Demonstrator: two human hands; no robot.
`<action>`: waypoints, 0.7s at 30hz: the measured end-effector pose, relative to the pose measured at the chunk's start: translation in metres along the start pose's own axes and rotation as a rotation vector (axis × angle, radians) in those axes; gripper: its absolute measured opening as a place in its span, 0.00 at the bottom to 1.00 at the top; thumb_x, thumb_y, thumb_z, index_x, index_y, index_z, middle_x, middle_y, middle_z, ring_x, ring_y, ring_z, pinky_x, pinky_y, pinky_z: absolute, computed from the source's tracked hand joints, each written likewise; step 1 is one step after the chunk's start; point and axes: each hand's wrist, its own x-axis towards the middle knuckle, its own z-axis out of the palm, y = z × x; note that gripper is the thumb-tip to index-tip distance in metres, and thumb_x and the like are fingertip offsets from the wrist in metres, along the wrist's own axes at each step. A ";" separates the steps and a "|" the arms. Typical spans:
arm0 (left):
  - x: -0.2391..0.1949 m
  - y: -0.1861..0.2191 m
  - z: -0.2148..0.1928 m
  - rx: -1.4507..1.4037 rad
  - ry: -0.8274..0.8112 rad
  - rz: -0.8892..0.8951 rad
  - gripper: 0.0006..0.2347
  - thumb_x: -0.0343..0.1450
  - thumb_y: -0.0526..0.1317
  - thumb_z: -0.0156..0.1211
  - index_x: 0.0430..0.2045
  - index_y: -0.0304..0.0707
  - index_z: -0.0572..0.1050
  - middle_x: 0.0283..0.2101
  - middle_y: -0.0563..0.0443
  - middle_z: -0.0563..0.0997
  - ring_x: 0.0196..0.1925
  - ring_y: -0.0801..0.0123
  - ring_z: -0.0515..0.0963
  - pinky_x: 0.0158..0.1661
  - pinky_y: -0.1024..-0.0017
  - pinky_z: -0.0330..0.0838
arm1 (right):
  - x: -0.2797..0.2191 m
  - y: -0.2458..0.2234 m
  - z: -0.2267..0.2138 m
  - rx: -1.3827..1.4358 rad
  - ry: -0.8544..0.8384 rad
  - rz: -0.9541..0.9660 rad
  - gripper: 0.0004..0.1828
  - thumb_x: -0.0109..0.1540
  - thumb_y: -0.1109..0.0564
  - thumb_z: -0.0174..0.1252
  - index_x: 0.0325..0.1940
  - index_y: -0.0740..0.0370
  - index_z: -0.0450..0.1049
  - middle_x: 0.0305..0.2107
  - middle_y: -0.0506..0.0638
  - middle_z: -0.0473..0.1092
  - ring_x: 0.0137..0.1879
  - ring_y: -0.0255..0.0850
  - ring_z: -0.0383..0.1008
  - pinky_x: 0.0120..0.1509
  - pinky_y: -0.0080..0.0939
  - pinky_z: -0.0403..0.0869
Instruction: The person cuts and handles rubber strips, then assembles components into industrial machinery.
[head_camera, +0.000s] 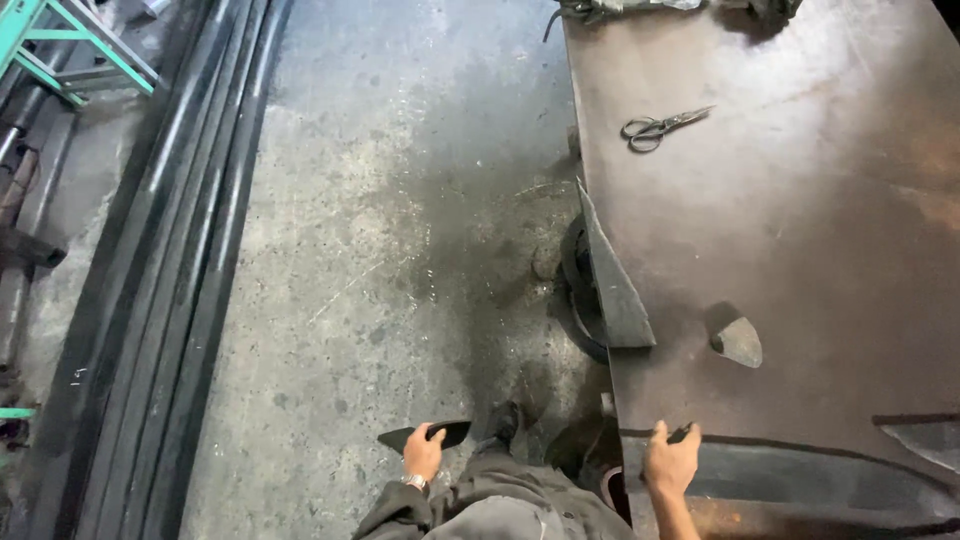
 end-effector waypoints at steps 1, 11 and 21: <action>0.002 -0.004 -0.007 -0.003 0.033 -0.025 0.14 0.66 0.46 0.66 0.40 0.38 0.81 0.38 0.38 0.85 0.45 0.46 0.83 0.44 0.59 0.75 | 0.007 -0.003 0.002 0.054 0.051 0.022 0.39 0.64 0.46 0.60 0.73 0.71 0.59 0.57 0.74 0.69 0.63 0.67 0.70 0.67 0.55 0.68; 0.033 -0.046 -0.016 -0.227 0.220 -0.375 0.15 0.67 0.46 0.66 0.39 0.32 0.82 0.39 0.35 0.86 0.43 0.46 0.85 0.45 0.57 0.74 | 0.046 -0.004 0.059 0.216 0.327 0.077 0.45 0.62 0.55 0.65 0.74 0.82 0.51 0.65 0.79 0.61 0.71 0.68 0.62 0.76 0.53 0.61; 0.145 -0.005 -0.029 -0.099 0.115 -0.159 0.16 0.66 0.48 0.66 0.40 0.37 0.82 0.40 0.37 0.86 0.44 0.48 0.84 0.46 0.59 0.74 | 0.026 -0.038 0.079 0.120 0.432 -0.018 0.44 0.65 0.55 0.63 0.74 0.85 0.50 0.67 0.83 0.56 0.73 0.71 0.56 0.78 0.54 0.53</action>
